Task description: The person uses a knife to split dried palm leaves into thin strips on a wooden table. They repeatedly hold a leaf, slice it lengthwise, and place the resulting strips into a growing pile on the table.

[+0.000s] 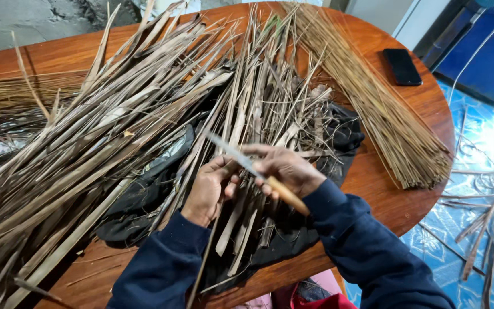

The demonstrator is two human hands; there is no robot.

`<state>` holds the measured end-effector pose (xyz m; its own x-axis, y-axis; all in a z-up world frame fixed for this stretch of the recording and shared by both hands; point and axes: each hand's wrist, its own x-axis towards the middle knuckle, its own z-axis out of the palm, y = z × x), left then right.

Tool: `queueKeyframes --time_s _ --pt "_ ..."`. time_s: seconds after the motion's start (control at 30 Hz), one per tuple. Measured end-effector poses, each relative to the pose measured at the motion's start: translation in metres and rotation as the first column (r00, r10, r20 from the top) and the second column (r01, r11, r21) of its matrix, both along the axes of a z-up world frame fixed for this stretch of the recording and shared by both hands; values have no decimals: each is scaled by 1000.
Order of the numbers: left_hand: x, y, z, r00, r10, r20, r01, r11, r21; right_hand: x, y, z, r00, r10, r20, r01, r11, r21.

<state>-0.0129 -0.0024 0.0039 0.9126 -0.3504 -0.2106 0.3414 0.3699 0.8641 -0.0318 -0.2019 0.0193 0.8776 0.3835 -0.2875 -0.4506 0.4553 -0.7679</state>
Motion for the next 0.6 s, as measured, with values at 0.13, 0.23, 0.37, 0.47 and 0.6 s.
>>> queueKeyframes --time_s 0.13,0.23,0.37,0.47,0.6 --pt "-2 -9 -18 999 -38 -8 38 999 24 13 -5 -31 999 -40 1 40 999 -13" --pt "-10 -11 -17 993 -122 8 122 993 8 30 -32 -36 993 -118 -27 117 992 -54" --pt "-18 -14 -10 981 -195 11 195 980 -33 44 -52 -39 972 -232 27 232 973 18" --pt "-22 -15 -8 976 -216 -15 215 975 -52 57 -69 -48 966 -254 41 252 967 32" --pt "-28 -14 -6 966 -254 -46 250 965 -78 67 -83 -27 944 -316 91 310 948 72"
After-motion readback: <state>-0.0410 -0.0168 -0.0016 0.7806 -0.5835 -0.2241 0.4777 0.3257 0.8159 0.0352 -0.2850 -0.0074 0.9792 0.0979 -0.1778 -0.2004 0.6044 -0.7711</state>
